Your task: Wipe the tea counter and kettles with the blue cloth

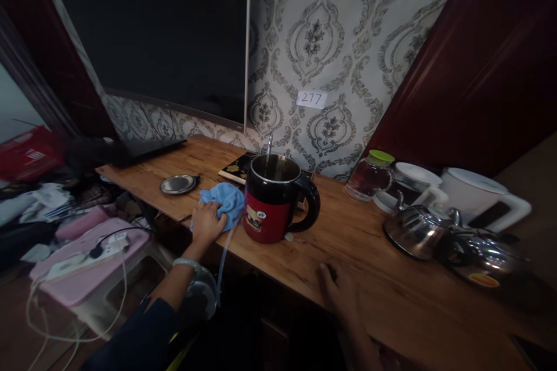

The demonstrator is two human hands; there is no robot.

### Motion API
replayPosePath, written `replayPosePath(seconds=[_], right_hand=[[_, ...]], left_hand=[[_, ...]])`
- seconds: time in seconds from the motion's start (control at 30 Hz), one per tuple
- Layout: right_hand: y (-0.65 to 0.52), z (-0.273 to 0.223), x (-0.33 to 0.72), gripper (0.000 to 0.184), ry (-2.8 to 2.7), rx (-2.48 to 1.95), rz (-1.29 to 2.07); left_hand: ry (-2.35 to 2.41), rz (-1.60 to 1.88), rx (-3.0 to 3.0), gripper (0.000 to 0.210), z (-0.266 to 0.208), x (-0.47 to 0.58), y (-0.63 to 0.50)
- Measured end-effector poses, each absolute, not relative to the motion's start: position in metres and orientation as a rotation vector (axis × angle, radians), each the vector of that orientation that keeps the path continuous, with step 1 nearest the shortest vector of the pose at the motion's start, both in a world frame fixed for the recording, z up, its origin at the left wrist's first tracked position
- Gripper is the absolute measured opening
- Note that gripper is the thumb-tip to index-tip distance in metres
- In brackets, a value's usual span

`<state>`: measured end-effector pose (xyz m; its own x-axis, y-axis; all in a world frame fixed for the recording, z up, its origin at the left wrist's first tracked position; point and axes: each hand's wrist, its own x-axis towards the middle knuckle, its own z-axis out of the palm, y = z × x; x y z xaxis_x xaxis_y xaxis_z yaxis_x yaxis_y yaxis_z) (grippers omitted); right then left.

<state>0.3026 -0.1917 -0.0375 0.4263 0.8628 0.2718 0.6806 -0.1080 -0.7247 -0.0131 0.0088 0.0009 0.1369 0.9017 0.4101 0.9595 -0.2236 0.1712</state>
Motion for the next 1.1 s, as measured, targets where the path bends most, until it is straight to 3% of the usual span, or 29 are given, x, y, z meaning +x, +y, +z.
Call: replayPosePath(seconds=[1.1], right_hand=[[-0.1922,-0.0337,0.3011,0.043,-1.297,-1.843,0.312]], left_hand=[[-1.868,-0.643,-2.257,0.034,0.0016,-0.013,0.0084]])
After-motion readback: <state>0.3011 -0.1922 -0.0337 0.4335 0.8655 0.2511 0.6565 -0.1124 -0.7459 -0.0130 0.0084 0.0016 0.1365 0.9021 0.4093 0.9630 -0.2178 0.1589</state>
